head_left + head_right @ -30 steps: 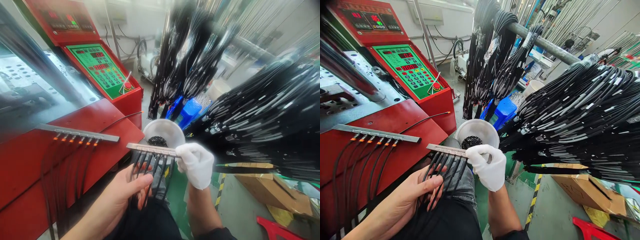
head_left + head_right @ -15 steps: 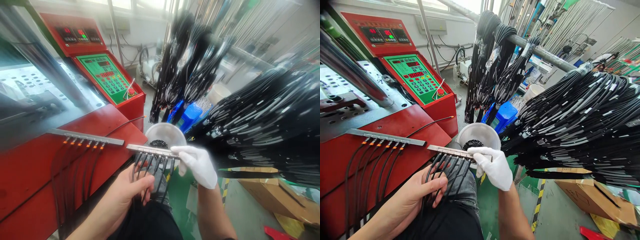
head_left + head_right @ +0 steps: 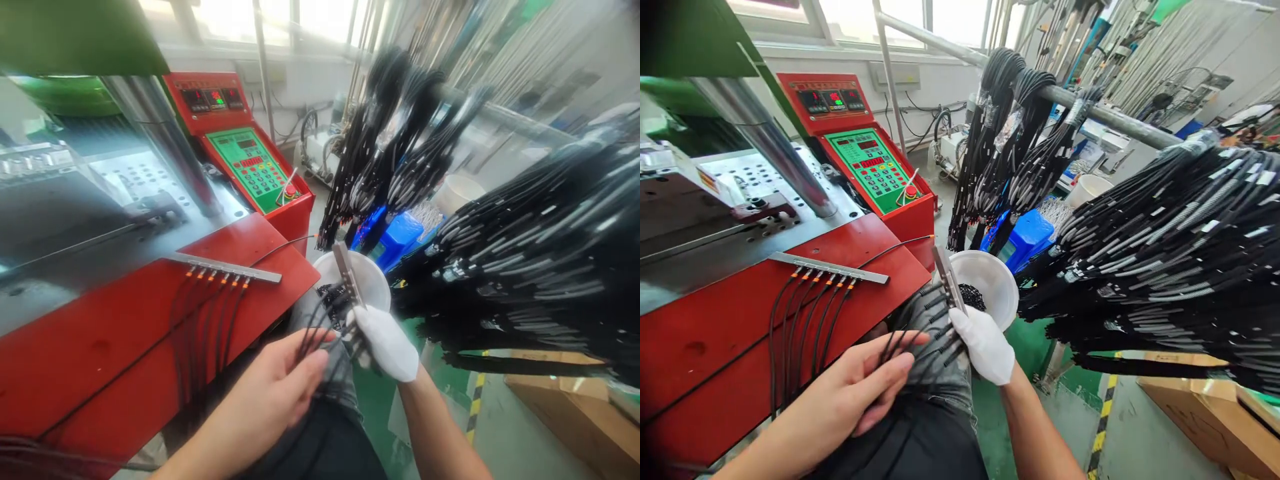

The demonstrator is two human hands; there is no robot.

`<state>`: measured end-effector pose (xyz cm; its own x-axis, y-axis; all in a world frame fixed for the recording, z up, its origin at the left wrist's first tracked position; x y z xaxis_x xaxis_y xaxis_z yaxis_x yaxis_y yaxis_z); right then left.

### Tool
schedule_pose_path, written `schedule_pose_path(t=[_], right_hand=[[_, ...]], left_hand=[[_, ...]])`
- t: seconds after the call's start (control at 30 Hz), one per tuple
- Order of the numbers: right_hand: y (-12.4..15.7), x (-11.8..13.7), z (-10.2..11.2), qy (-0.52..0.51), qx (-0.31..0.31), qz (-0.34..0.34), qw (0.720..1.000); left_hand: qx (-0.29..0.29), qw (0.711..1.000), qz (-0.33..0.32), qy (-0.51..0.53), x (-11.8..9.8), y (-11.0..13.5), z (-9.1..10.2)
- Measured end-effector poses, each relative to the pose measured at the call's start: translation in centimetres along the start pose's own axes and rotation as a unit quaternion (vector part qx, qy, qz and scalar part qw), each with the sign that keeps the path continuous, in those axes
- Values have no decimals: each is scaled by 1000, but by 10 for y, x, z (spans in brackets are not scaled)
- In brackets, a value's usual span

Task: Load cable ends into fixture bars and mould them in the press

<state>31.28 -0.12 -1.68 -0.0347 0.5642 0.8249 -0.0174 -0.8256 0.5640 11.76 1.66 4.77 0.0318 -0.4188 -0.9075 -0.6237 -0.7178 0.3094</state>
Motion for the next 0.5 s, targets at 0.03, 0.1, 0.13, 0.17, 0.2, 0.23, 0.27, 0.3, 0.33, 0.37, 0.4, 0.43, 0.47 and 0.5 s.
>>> schedule_pose_path(t=[0.03,0.1,0.13,0.17,0.2,0.23,0.27,0.3,0.33,0.37,0.4,0.43,0.47,0.5], right_hand=[[1,9,-1,-1,0,12,1000],[-1,27,-6,-4,-12,45,999],[-2,35,-10,6,-23,66,998],[-3,41,-14,20,-34,88,995],[-5,47,-19,35,-39,107,993],[-6,51,-24,48,-39,124,990],[-8,53,-29,57,-38,137,988],[-10,55,-34,61,-40,145,987],[-12,55,-38,58,-49,146,986],[-14,55,-42,51,-65,140,987],[-17,54,-46,43,-81,131,987],[-18,54,-50,34,-95,122,987],[-19,53,-54,26,-105,118,987],[-19,54,-56,21,-111,123,986]], left_hand=[[-21,1000,-5,5,-2,3,1],[-62,998,-21,11,-3,7,4],[-80,996,-29,11,-4,9,4],[-92,995,-34,11,-4,11,5],[-97,995,-36,11,-3,13,5],[-102,994,-37,11,-3,15,5],[-106,994,-37,14,-1,17,6],[-107,993,-33,18,1,19,6],[-103,994,-26,24,4,21,5],[-96,995,-23,26,8,23,4],[-90,995,-28,20,12,25,3],[-92,995,-44,3,16,26,1],[-104,992,-68,-25,20,26,-1],[-124,986,-98,-59,23,27,-2]])
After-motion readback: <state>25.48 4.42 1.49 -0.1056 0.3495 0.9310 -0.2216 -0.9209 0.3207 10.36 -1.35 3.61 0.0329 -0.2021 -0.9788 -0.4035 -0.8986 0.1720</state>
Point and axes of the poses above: each hand's wrist, its own y-axis away from the middle knuckle, its own z-axis out of the back of the hand, x = y × z, the point moved 1 cm from there along -y, towards the middle knuckle, and after that the axes turned 13 degrees about -z, right-handed, at the moved point
